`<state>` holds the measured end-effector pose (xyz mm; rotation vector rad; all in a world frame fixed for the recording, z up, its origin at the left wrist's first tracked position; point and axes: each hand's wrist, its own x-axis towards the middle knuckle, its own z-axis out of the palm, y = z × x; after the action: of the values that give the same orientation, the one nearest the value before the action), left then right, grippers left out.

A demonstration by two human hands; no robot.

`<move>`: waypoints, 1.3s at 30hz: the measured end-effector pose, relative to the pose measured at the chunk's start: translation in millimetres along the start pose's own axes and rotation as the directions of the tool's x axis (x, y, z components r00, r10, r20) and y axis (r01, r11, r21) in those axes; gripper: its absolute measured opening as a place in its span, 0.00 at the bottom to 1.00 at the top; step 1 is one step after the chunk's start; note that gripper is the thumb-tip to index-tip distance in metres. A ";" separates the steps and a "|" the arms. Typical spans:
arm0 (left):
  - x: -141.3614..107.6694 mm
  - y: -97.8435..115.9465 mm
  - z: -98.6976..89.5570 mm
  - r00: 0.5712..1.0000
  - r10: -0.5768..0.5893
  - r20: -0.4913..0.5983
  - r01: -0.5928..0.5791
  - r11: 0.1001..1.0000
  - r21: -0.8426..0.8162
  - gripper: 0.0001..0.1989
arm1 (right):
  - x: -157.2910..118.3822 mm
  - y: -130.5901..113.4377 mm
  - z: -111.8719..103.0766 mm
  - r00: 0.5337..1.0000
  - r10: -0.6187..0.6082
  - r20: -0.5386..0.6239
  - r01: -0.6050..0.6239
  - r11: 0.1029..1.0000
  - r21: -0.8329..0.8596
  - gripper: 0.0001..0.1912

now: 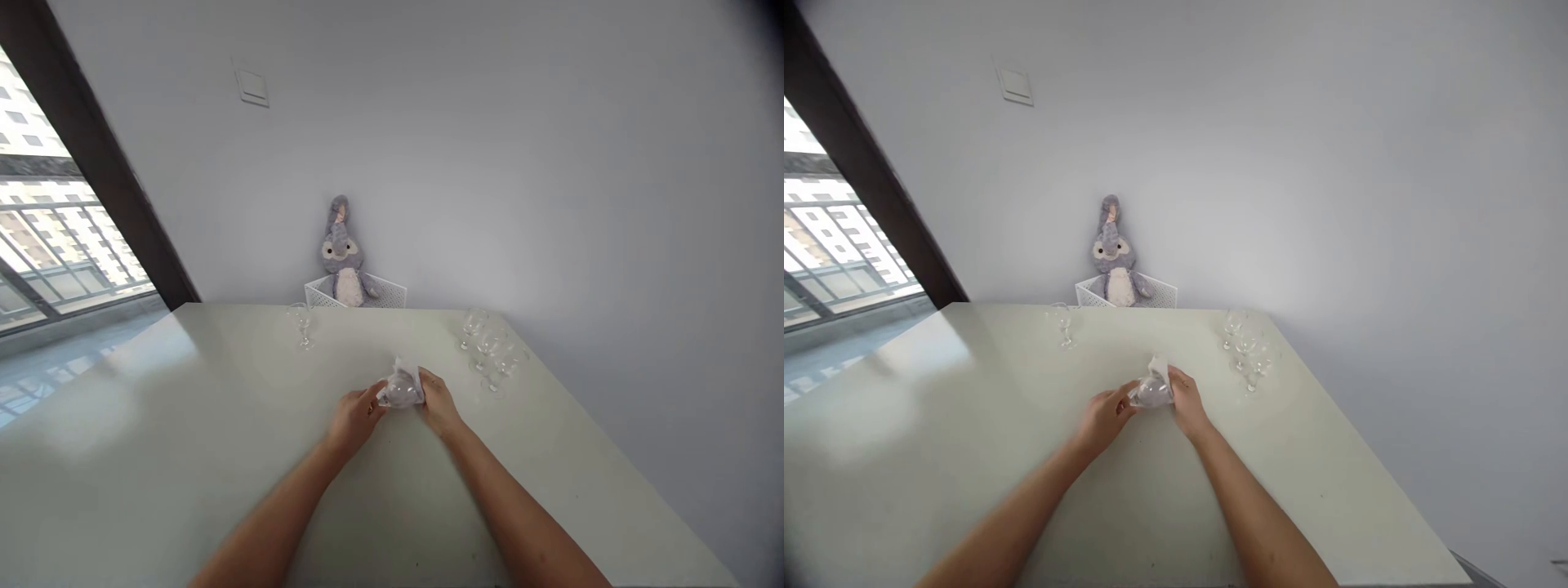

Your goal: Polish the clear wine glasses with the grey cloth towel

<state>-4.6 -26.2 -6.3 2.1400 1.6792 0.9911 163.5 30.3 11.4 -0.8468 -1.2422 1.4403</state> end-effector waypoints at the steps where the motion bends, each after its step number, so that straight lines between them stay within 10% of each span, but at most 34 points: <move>1: -0.4 1.1 3.7 0.998 -0.048 -0.028 0.047 0.998 -0.041 0.21 | -0.1 2.7 3.0 0.998 0.056 -0.036 -0.050 0.986 0.158 0.13; 7: -1.8 10.1 20.3 0.953 -0.194 -0.234 0.139 0.963 -0.231 0.23 | -20.6 12.3 41.2 0.995 0.097 0.029 -0.099 0.868 0.486 0.17; 11: -4.9 19.3 25.1 0.949 -0.159 -0.271 0.066 0.944 -0.325 0.26 | -34.6 20.4 55.0 0.993 0.003 0.120 -0.041 0.945 0.324 0.15; 18: -2.4 23.1 15.0 0.981 -0.194 -0.016 0.161 0.855 -0.494 0.32 | -22.2 28.4 33.7 0.998 -0.051 0.038 0.058 0.980 -0.190 0.13; 23: 5.7 20.1 -6.9 0.909 -0.416 0.004 0.296 0.640 -0.709 0.39 | -20.5 25.1 22.4 0.983 -0.113 0.146 0.181 0.732 -0.656 0.10; 29: 9.9 17.6 -13.5 0.844 -0.523 0.120 0.236 0.161 -0.958 0.29 | -24.6 20.2 22.3 0.935 -0.173 0.310 0.355 0.510 -0.784 0.10; 34: 14.4 2.0 -11.3 0.718 -0.686 0.116 0.072 -0.093 -0.993 0.22 | -30.5 16.0 26.4 0.735 -0.331 0.592 0.665 0.179 -0.725 0.21; 36: 15.6 -1.9 -12.6 0.684 -0.721 0.112 0.009 -0.145 -0.989 0.19 | -31.1 15.7 27.4 0.726 -0.366 0.582 0.665 0.156 -0.731 0.23; 39: 16.6 -0.2 -15.2 0.684 -0.726 0.063 -0.075 -0.156 -0.985 0.16 | -28.8 18.3 25.9 0.829 -0.411 0.379 0.519 0.312 -0.796 0.19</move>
<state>-12.7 -14.0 10.7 0.2043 0.8035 1.8662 141.8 -3.4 -3.5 -0.9289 -2.1746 0.2368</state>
